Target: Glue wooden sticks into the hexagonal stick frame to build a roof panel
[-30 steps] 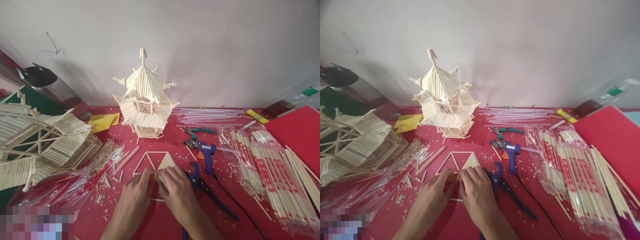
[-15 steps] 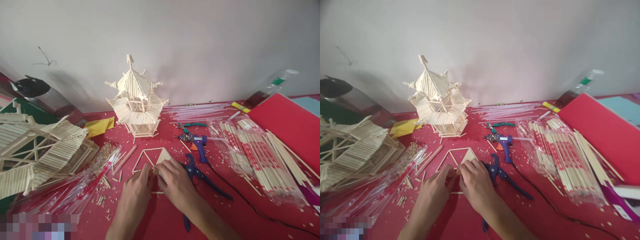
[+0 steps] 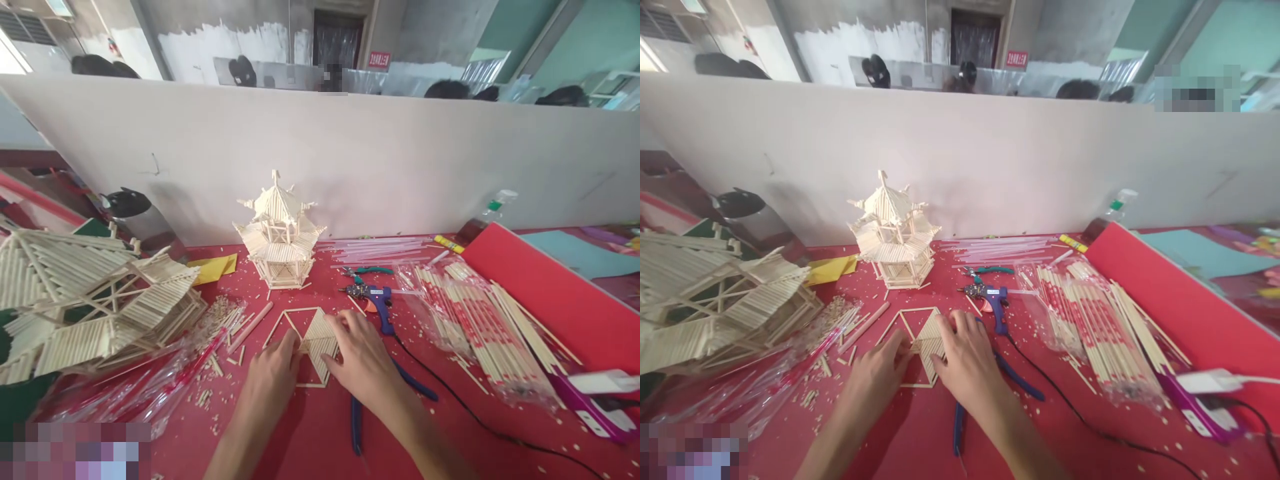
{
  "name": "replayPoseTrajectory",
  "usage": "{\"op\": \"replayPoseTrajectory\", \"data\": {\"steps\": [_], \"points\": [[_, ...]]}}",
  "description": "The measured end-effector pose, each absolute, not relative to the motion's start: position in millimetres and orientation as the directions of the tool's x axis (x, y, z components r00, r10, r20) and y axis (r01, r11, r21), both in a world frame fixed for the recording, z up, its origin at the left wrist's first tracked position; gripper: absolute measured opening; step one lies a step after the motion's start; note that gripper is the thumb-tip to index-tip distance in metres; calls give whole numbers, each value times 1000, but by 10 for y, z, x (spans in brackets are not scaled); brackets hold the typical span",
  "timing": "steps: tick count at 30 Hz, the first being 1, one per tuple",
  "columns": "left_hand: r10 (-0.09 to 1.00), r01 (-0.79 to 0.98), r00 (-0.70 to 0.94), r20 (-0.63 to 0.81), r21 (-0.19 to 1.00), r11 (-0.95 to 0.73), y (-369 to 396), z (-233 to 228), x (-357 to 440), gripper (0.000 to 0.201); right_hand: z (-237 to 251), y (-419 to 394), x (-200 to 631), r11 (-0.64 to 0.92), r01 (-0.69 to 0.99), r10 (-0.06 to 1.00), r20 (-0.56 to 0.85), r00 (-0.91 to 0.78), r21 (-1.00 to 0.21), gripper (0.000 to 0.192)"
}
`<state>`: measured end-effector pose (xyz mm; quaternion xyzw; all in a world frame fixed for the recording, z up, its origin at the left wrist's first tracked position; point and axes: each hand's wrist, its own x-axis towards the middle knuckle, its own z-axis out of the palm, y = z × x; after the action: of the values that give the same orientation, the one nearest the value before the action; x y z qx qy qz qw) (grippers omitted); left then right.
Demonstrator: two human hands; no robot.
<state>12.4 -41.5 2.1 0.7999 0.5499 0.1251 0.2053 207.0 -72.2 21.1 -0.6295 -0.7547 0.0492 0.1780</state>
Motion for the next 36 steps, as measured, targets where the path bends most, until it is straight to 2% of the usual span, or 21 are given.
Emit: {"op": "replayPoseTrajectory", "data": {"steps": [2,8,10,12,14,15,17,19,24,28,30,33,36], "points": [[931,832,364,-31,461,-310,-411,-14,127,10,213,-763,2218,167,962,977,168,-132,-217,63],[940,842,337,-52,464,-277,-401,-72,121,12,173,-883,2521,158,985,987,34,-156,-67,65],[940,839,338,-55,469,-274,-407,-77,114,11,212,-865,2591,168,982,986,26,-166,-90,59],[939,838,341,-44,467,-283,-416,-84,109,11,259,-799,2683,130,977,990,73,-119,-171,40],[939,844,343,-29,449,-295,-426,-90,106,12,278,-698,2808,13,965,986,163,30,-261,18],[939,849,343,-26,436,-299,-430,-90,105,13,269,-644,2880,-41,960,974,202,100,-276,14],[940,860,341,-26,412,-301,-436,-87,106,13,211,-548,3020,-106,955,953,246,177,-279,16],[939,863,343,-30,404,-303,-440,-82,108,14,123,-480,3121,-155,948,951,220,220,-277,19],[938,853,343,-38,431,-295,-452,-67,110,11,-34,-420,3164,-179,942,954,183,236,-282,16],[937,831,345,-46,479,-282,-438,6,78,10,-18,-415,3185,-136,904,926,274,261,-405,15],[944,821,329,-30,503,-270,-413,55,35,12,18,-415,3211,-74,828,903,315,292,-556,19],[954,829,297,38,485,-277,-367,92,-48,20,86,-426,3219,41,563,909,264,322,-826,30],[945,822,307,112,469,-323,-334,67,-101,27,148,-469,3189,67,390,956,171,239,-918,44]]}}
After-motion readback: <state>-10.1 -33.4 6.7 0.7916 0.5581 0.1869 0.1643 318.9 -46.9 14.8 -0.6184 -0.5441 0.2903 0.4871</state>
